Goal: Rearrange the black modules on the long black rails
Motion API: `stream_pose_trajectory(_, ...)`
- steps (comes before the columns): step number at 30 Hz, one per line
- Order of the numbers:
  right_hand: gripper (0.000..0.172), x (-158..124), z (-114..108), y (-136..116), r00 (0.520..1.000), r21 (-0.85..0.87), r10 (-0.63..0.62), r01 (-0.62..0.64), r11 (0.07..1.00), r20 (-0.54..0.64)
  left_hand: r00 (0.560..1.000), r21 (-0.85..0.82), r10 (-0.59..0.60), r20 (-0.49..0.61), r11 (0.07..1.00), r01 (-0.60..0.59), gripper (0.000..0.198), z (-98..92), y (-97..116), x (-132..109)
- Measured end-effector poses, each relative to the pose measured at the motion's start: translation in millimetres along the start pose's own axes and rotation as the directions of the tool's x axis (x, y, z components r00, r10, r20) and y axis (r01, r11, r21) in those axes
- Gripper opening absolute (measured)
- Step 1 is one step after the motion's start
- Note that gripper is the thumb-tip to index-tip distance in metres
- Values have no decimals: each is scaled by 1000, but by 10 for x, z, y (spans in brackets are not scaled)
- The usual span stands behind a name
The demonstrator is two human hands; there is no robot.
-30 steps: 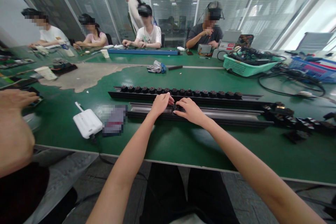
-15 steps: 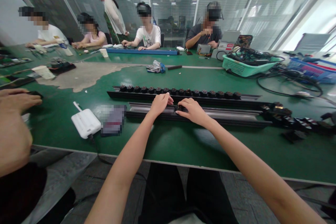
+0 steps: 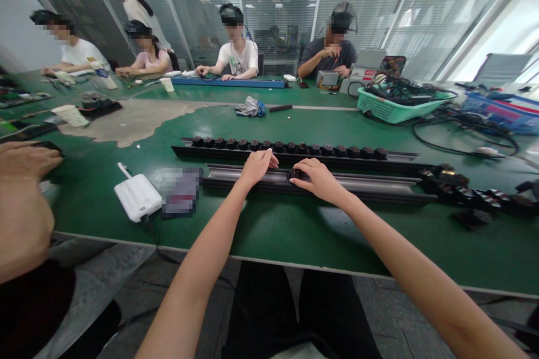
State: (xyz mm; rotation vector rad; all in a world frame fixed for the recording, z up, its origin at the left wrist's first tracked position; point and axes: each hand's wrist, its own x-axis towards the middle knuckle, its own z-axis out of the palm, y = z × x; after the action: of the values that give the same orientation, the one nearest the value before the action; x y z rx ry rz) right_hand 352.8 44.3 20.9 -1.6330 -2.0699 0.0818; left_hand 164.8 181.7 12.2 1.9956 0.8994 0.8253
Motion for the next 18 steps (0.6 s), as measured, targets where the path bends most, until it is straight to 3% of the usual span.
stream_pose_trajectory(18, 33, -115, -75, 188, 1000, 24, -27, 28, 999, -16, 1000, 38, -2, 11, 999, 2, 54, 7, 6, 3)
